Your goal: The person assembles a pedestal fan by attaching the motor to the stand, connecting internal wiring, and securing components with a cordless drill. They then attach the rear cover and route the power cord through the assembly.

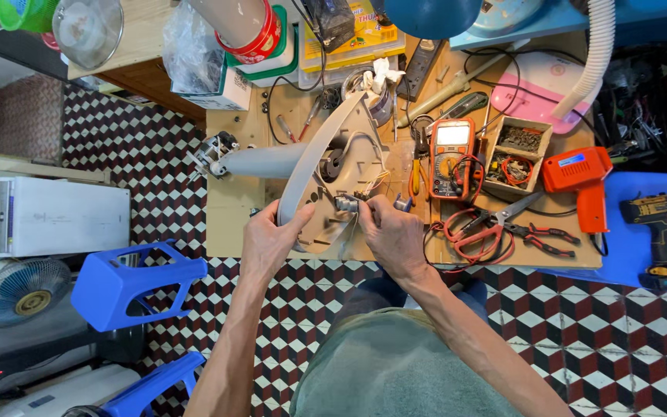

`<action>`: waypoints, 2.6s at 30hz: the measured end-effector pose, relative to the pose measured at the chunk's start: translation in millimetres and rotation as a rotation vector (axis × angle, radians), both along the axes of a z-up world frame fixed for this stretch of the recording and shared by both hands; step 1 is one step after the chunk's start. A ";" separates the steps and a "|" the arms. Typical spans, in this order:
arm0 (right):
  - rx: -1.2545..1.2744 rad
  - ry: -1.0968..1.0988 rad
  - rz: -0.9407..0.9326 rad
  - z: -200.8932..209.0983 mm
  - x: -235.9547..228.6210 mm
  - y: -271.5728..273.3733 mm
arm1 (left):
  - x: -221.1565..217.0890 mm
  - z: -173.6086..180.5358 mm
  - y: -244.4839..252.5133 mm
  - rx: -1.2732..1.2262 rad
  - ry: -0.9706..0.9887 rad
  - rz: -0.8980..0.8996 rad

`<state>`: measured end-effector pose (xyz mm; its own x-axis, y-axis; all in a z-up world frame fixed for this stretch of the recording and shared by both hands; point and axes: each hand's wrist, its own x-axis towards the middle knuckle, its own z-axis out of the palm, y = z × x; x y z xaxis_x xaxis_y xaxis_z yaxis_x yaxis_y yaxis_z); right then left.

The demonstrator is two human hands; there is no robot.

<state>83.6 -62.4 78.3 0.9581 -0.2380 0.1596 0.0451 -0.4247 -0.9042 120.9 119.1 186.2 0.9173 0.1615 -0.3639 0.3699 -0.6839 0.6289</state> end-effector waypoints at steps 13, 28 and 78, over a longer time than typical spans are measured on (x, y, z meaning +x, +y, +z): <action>0.507 0.311 -0.019 18.1 -2.9 -51.0 | 10.5 11.7 1.1 -0.110 -0.124 0.172; 0.710 0.342 0.009 52.4 -31.1 -89.6 | 7.7 18.4 10.4 -0.147 -0.158 0.244; 1.463 1.052 0.142 -110.6 50.3 54.1 | -11.7 -43.7 -11.9 0.354 -0.065 -0.101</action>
